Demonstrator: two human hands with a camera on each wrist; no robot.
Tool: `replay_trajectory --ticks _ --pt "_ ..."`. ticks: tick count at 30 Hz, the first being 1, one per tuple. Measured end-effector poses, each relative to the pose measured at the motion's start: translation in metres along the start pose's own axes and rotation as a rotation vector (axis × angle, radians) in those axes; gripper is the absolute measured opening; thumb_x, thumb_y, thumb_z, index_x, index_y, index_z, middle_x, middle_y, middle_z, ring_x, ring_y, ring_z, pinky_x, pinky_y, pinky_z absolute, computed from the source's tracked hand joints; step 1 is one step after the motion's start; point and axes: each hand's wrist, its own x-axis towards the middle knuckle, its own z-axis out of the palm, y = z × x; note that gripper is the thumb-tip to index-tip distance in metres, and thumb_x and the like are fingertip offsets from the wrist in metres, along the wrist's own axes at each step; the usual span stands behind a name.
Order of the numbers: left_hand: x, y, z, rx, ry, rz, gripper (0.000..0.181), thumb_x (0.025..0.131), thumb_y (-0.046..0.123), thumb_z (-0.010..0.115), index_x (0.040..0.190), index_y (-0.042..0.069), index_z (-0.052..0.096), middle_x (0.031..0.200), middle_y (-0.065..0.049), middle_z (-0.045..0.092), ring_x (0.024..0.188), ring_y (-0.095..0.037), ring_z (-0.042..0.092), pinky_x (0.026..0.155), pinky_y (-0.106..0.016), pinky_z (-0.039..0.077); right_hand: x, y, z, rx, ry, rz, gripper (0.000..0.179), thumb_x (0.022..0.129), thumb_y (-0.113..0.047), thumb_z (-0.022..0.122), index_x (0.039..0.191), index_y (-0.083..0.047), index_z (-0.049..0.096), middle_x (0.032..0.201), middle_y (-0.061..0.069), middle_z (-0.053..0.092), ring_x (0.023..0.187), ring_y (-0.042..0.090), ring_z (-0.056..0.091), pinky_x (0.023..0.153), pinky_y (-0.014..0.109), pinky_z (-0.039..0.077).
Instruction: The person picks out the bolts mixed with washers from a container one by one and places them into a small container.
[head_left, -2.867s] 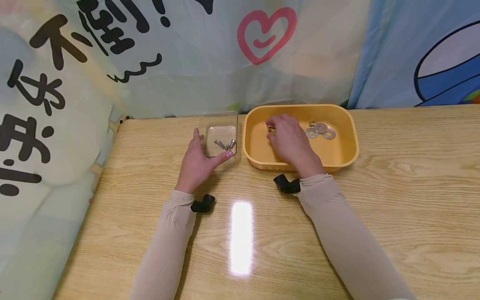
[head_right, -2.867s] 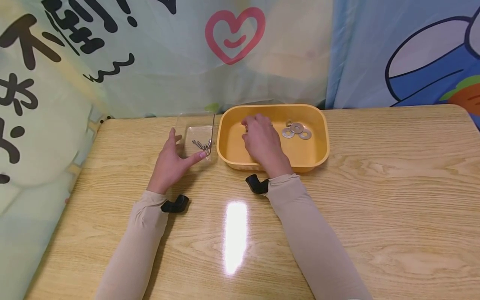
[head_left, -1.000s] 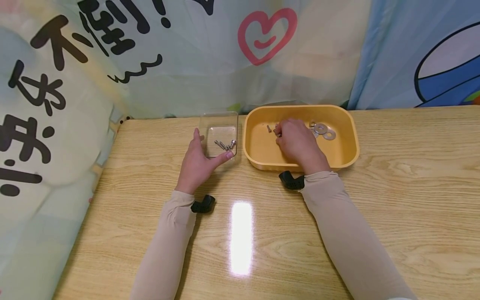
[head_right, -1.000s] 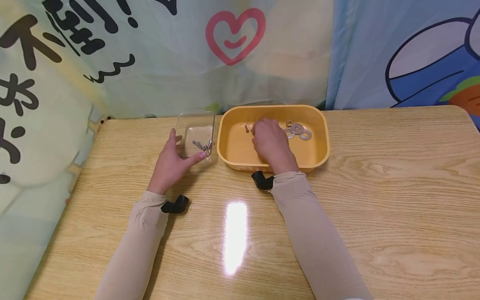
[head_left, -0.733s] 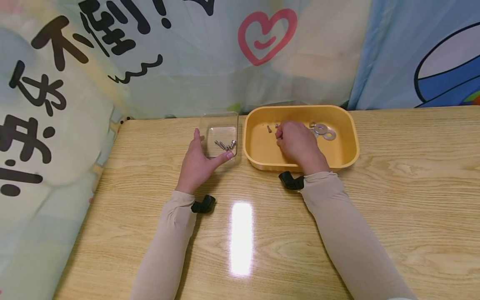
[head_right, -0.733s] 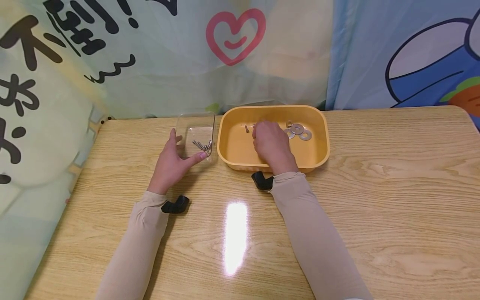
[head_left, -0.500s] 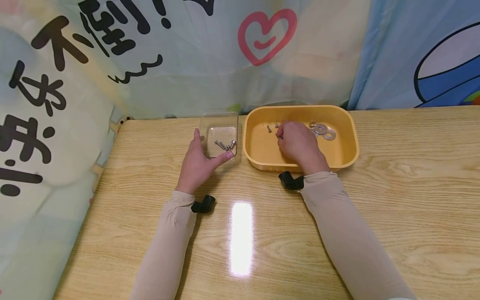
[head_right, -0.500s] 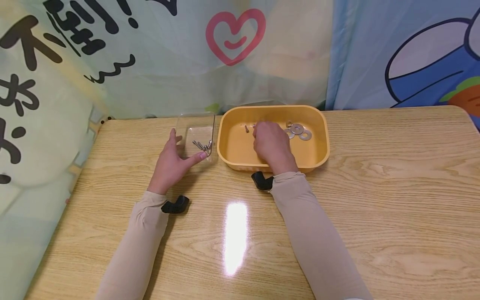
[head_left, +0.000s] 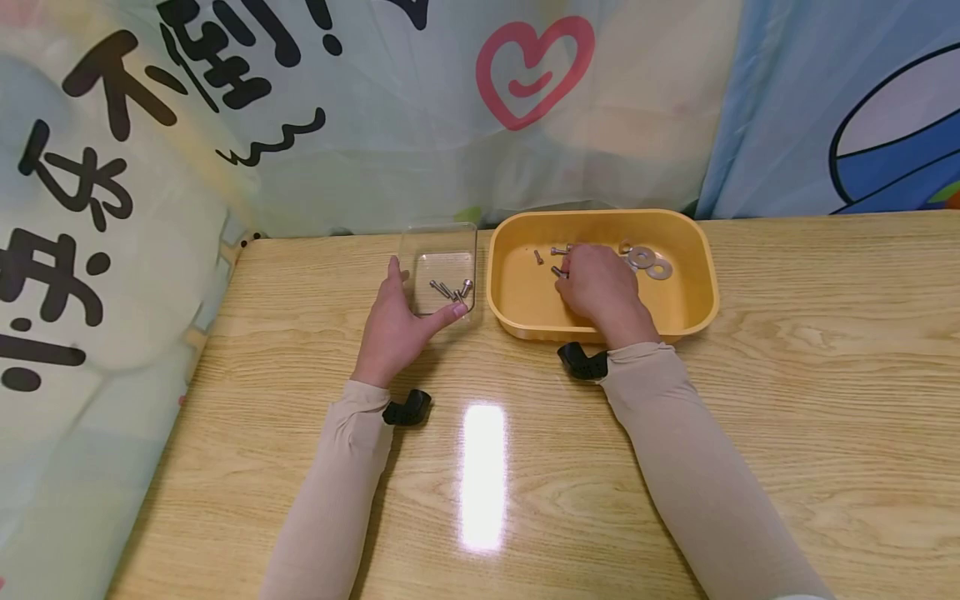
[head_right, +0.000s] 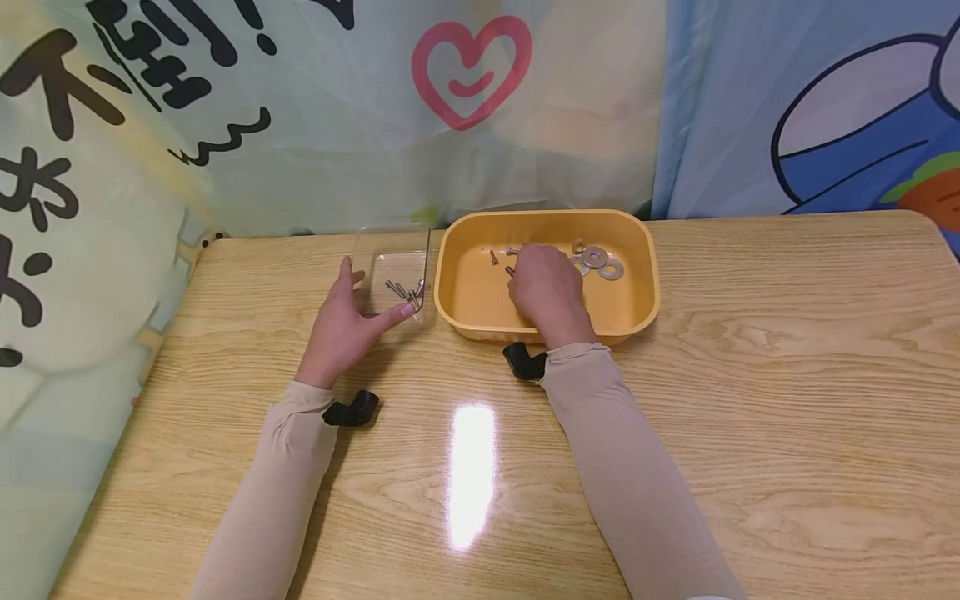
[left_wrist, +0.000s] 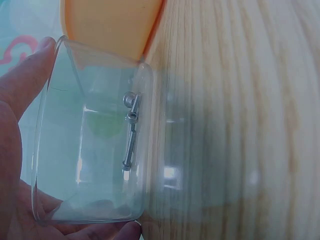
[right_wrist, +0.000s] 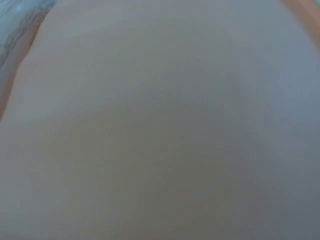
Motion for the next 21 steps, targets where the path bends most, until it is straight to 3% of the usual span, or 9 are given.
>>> replay_trajectory --ticks 11,18,21 --pt "-0.0004 -0.0003 -0.0003 0.003 -0.003 -0.01 0.126 0.078 0.062 0.079 0.162 0.004 0.004 0.157 -0.015 0.039 0.145 -0.033 0.035 0.117 -0.047 0.03 -0.0014 -0.0009 -0.0009 0.054 0.033 -0.021 0.021 0.095 -0.012 0.057 0.083 -0.003 0.071 0.092 0.015 0.067 0.08 0.032 0.06 0.066 0.043 0.048" --pt "-0.0003 -0.0005 -0.0002 0.008 -0.004 -0.003 0.126 0.078 0.062 0.079 0.161 0.004 0.004 0.157 -0.015 0.039 0.145 -0.034 0.034 0.117 -0.048 0.03 -0.0027 -0.0025 -0.0002 0.147 0.104 -0.036 0.022 0.095 -0.015 0.057 0.101 0.002 0.07 0.098 0.017 0.07 0.088 0.034 0.062 0.081 0.047 0.05" --pt "0.0005 -0.001 0.0004 0.004 -0.005 -0.003 0.126 0.078 0.063 0.079 0.162 0.004 0.004 0.157 -0.015 0.038 0.145 -0.033 0.034 0.117 -0.048 0.03 -0.0026 -0.0032 -0.0003 0.194 0.131 -0.046 0.023 0.094 -0.015 0.057 0.102 0.002 0.071 0.097 0.016 0.071 0.089 0.033 0.062 0.084 0.046 0.049"
